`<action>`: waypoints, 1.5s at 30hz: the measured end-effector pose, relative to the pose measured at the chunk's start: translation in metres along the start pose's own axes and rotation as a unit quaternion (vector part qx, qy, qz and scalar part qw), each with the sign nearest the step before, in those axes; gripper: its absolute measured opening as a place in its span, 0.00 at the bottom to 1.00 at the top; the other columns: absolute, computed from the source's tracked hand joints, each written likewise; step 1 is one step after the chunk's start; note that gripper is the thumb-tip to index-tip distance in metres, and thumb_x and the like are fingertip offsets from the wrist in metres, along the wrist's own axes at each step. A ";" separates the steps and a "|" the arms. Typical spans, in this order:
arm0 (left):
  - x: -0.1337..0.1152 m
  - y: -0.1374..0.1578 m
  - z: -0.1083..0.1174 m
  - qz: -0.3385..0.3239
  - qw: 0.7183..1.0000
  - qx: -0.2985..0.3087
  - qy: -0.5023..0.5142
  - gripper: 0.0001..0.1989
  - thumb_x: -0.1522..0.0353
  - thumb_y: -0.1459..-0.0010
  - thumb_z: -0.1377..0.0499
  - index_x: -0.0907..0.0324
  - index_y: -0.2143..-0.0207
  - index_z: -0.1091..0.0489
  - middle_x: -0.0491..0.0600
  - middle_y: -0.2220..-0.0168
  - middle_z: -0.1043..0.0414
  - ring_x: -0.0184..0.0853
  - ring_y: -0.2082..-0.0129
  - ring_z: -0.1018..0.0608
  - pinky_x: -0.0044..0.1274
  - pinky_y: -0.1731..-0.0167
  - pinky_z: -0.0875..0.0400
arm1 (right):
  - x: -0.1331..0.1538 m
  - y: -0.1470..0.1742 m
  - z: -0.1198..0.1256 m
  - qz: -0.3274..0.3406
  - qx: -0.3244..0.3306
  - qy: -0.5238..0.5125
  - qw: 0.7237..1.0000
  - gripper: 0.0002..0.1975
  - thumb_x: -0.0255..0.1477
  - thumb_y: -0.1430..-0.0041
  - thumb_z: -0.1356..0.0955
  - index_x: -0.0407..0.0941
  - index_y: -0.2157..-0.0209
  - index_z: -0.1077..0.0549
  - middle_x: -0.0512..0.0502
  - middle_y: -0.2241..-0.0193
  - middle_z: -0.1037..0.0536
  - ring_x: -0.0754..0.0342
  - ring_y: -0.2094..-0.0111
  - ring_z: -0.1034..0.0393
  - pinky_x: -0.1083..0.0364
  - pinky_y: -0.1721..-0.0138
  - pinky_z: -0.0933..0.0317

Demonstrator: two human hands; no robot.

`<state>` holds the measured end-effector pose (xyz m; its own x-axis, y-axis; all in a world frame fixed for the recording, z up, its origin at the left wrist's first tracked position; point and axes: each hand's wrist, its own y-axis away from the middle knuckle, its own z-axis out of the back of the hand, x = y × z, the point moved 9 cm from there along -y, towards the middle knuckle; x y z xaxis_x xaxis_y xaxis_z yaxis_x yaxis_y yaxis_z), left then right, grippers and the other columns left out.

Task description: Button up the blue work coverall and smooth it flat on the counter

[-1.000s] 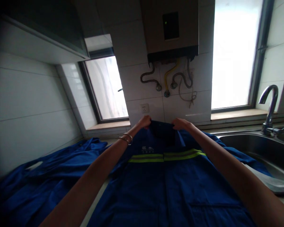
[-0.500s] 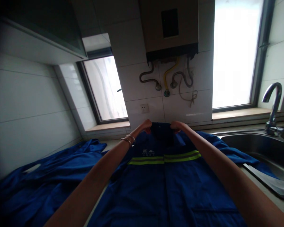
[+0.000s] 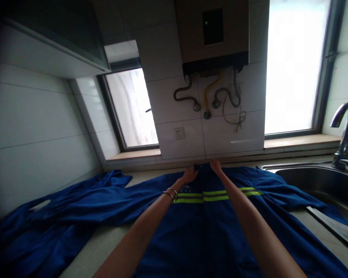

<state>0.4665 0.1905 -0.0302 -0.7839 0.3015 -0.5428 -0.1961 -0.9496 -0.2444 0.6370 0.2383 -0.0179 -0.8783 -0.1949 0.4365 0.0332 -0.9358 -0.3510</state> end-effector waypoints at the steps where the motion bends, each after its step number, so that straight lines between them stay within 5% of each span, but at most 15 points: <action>1: 0.010 0.009 -0.014 0.002 0.999 0.024 -0.048 0.32 0.55 0.44 0.50 0.66 0.43 0.45 0.64 0.40 0.47 0.54 0.39 0.50 0.47 0.44 0.58 | -0.005 0.003 -0.008 0.001 0.009 0.011 1.000 0.17 0.26 0.36 0.46 0.41 0.53 0.30 0.38 0.55 0.28 0.50 0.53 0.34 0.52 0.52 0.43; 5: 0.037 0.034 -0.057 -0.010 0.966 0.106 -0.235 0.36 0.50 0.41 0.62 0.61 0.37 0.58 0.60 0.36 0.62 0.53 0.37 0.57 0.50 0.45 0.62 | -0.013 0.021 -0.048 0.033 0.079 0.053 0.995 0.19 0.30 0.38 0.44 0.38 0.55 0.28 0.35 0.55 0.27 0.48 0.51 0.34 0.55 0.51 0.45; 11: 0.040 0.039 -0.064 -0.007 0.965 0.099 -0.244 0.34 0.52 0.40 0.62 0.58 0.37 0.57 0.58 0.36 0.61 0.52 0.38 0.53 0.48 0.45 0.57 | -0.013 0.053 -0.088 0.039 0.113 0.106 0.987 0.33 0.44 0.41 0.41 0.38 0.41 0.43 0.35 0.40 0.46 0.42 0.39 0.55 0.44 0.42 0.59; 14: 0.035 0.042 -0.058 -0.012 0.967 0.067 -0.244 0.32 0.53 0.40 0.61 0.58 0.37 0.56 0.57 0.36 0.59 0.50 0.38 0.53 0.48 0.45 0.56 | -0.012 0.054 -0.087 0.022 0.107 0.113 0.988 0.32 0.46 0.41 0.43 0.40 0.41 0.43 0.36 0.40 0.45 0.43 0.39 0.54 0.43 0.42 0.59; 17: 0.029 0.047 -0.049 -0.025 0.973 0.027 -0.227 0.30 0.56 0.40 0.56 0.58 0.38 0.52 0.56 0.37 0.53 0.48 0.38 0.49 0.44 0.44 0.53 | -0.014 0.042 -0.072 -0.012 0.090 0.110 0.990 0.28 0.43 0.38 0.48 0.40 0.47 0.34 0.34 0.47 0.33 0.44 0.46 0.41 0.46 0.47 0.50; 22: 0.011 0.055 -0.027 -0.094 0.981 -0.055 -0.160 0.22 0.72 0.44 0.52 0.61 0.46 0.38 0.52 0.44 0.39 0.35 0.43 0.39 0.27 0.44 0.45 | -0.011 0.008 -0.049 -0.045 0.049 0.109 0.992 0.23 0.32 0.37 0.48 0.36 0.53 0.30 0.30 0.53 0.29 0.46 0.49 0.37 0.51 0.50 0.46; 27: 0.015 0.057 -0.018 -0.052 0.986 -0.073 -0.141 0.16 0.73 0.43 0.53 0.61 0.58 0.28 0.53 0.58 0.28 0.35 0.55 0.29 0.25 0.52 0.36 | -0.010 -0.008 -0.065 -0.059 0.086 0.106 0.989 0.20 0.30 0.48 0.36 0.34 0.55 0.28 0.31 0.57 0.26 0.43 0.53 0.33 0.51 0.56 0.39; 32: 0.017 0.058 -0.017 -0.034 0.987 -0.072 -0.142 0.16 0.73 0.43 0.53 0.60 0.61 0.27 0.53 0.61 0.27 0.35 0.57 0.27 0.25 0.54 0.35 | -0.015 -0.018 -0.068 -0.065 0.086 0.103 0.989 0.21 0.26 0.46 0.40 0.33 0.52 0.31 0.29 0.55 0.28 0.43 0.53 0.33 0.51 0.57 0.39; 37: -0.007 0.065 -0.017 -0.134 0.979 -0.080 -0.131 0.19 0.72 0.44 0.52 0.59 0.52 0.32 0.51 0.47 0.35 0.34 0.46 0.35 0.25 0.46 0.42 | -0.016 -0.016 -0.068 -0.046 0.089 0.106 0.989 0.21 0.28 0.43 0.41 0.37 0.49 0.33 0.33 0.54 0.28 0.45 0.52 0.34 0.52 0.55 0.40; 41: -0.023 0.066 -0.030 -0.120 0.975 -0.086 -0.165 0.25 0.65 0.40 0.54 0.58 0.40 0.46 0.50 0.37 0.52 0.40 0.39 0.47 0.33 0.41 0.50 | 0.000 -0.010 -0.076 -0.015 0.103 0.112 0.988 0.22 0.34 0.41 0.42 0.36 0.50 0.32 0.32 0.53 0.29 0.44 0.51 0.35 0.51 0.54 0.41; 45: -0.024 0.063 -0.073 -0.091 0.974 0.020 -0.207 0.28 0.55 0.40 0.58 0.55 0.39 0.49 0.51 0.36 0.56 0.49 0.37 0.53 0.43 0.42 0.54 | 0.030 -0.004 -0.089 0.049 0.110 0.112 0.986 0.22 0.33 0.38 0.46 0.40 0.46 0.36 0.34 0.43 0.41 0.45 0.43 0.47 0.48 0.46 0.50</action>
<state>0.5164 0.1291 -0.0914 -0.9026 0.4134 -0.1201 -0.3708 -0.8883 -0.2711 0.5679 0.2627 -0.0766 -0.9482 -0.2415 0.2066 0.2049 -0.9614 -0.1835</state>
